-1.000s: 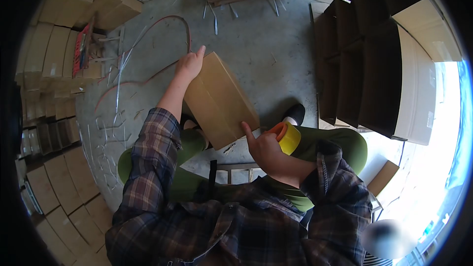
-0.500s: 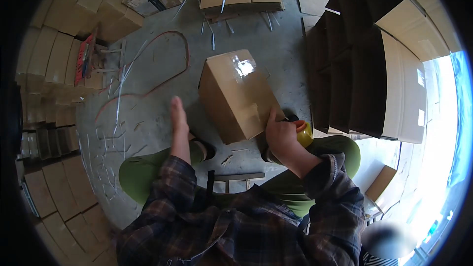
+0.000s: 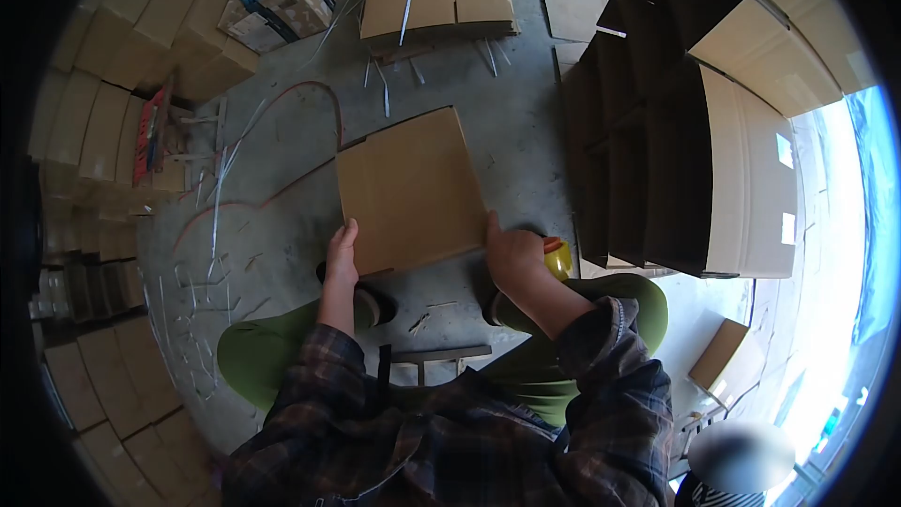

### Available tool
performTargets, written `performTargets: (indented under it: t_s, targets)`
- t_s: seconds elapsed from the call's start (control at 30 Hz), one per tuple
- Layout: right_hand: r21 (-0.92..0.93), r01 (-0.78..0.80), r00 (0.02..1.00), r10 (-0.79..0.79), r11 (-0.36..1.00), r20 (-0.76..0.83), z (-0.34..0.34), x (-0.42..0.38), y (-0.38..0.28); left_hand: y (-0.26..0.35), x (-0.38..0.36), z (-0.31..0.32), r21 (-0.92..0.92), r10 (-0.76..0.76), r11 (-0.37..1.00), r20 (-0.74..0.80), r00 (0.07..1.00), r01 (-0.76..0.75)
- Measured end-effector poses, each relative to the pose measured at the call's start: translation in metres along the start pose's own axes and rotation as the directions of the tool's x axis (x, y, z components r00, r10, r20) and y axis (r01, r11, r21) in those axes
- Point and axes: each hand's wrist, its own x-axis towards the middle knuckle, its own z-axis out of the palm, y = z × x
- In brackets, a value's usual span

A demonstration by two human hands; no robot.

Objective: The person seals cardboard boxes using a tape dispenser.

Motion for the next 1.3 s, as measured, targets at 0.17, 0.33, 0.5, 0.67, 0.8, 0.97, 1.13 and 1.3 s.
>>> performTargets:
  t_s: [0.17, 0.33, 0.5, 0.67, 0.8, 0.97, 1.13, 1.3]
  targets:
    - [-0.017, 0.09, 0.995, -0.091, 0.996, -0.04, -0.017, -0.012, -0.012, 0.04, -0.023, -0.002, 0.183, 0.316, 0.934, -0.013, 0.949, -0.308]
    - [-0.084, 0.206, 0.977, -0.209, 0.975, -0.034, -0.02, -0.025, -0.016, 0.105, -0.074, -0.002, 0.088, 0.446, 0.895, -0.137, 0.884, -0.438]
    - [-0.119, 0.347, 0.938, -0.347, 0.93, 0.022, -0.031, -0.031, -0.027, 0.182, -0.128, 0.027, -0.205, 0.41, 0.897, 0.06, 0.91, -0.39]
    - [-0.025, 0.381, 0.924, -0.381, 0.924, -0.032, -0.038, -0.05, -0.01, 0.217, -0.196, 0.143, -0.301, 0.33, 0.932, 0.479, 0.814, -0.2]
    - [0.146, 0.399, 0.917, -0.392, 0.905, -0.074, -0.058, -0.07, 0.003, 0.221, -0.244, 0.245, -0.216, 0.308, 0.951, 0.598, 0.74, -0.221]
    - [0.359, 0.416, 0.909, -0.399, 0.836, -0.123, -0.092, -0.095, 0.016, 0.198, -0.297, 0.351, -0.219, 0.18, 0.976, 0.808, 0.56, 0.003]
    - [0.552, 0.413, 0.904, -0.4, 0.725, -0.15, -0.123, -0.12, 0.033, 0.145, -0.31, 0.432, -0.245, 0.236, 0.968, 0.804, 0.545, -0.058]
    - [0.714, 0.405, 0.894, -0.411, 0.57, -0.179, -0.149, -0.129, 0.05, 0.12, -0.304, 0.47, -0.257, 0.305, 0.952, 0.778, 0.55, -0.165]
